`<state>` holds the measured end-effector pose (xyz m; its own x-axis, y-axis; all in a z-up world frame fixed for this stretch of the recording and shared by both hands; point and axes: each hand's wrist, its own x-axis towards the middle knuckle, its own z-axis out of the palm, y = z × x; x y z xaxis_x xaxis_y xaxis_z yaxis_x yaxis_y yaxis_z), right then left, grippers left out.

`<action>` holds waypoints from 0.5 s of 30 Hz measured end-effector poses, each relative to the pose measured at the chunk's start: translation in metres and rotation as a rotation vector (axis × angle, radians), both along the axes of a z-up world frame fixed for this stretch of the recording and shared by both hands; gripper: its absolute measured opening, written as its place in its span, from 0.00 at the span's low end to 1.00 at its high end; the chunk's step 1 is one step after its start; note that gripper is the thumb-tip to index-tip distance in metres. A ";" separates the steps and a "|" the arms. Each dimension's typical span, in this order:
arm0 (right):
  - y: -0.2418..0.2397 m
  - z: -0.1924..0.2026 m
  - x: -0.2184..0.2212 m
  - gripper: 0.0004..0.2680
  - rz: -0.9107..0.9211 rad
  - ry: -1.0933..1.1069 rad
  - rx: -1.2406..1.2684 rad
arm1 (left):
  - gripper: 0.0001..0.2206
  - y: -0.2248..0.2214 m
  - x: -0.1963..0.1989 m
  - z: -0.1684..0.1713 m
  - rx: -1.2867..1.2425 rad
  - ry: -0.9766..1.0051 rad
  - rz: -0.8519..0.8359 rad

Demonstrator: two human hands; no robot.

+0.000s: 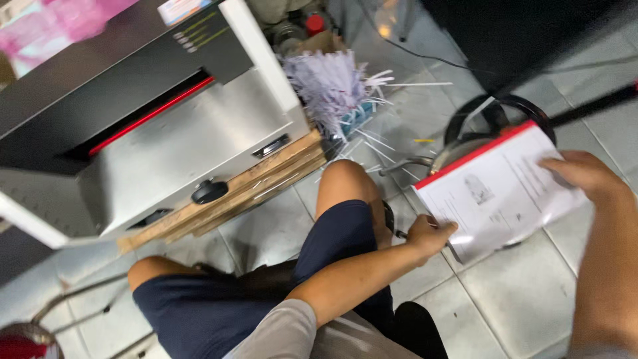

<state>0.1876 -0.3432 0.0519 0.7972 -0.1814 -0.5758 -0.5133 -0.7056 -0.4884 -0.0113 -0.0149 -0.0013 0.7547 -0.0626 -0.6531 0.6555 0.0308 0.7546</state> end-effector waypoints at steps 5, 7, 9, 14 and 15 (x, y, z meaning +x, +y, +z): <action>0.021 0.045 -0.043 0.22 -0.103 0.016 0.106 | 0.24 0.066 -0.015 0.038 -0.222 -0.043 0.120; 0.056 0.061 -0.081 0.25 -0.169 -0.029 0.026 | 0.22 0.123 -0.028 0.063 -0.336 0.040 0.236; 0.101 0.081 -0.121 0.23 -0.201 -0.003 0.191 | 0.16 0.188 -0.045 0.093 -0.425 -0.120 0.323; 0.275 0.111 -0.161 0.24 -0.141 0.090 0.813 | 0.10 0.378 -0.093 0.168 -0.084 -0.303 0.326; 0.314 0.112 -0.160 0.24 -0.088 0.126 0.962 | 0.09 0.413 -0.097 0.182 -0.024 -0.287 0.342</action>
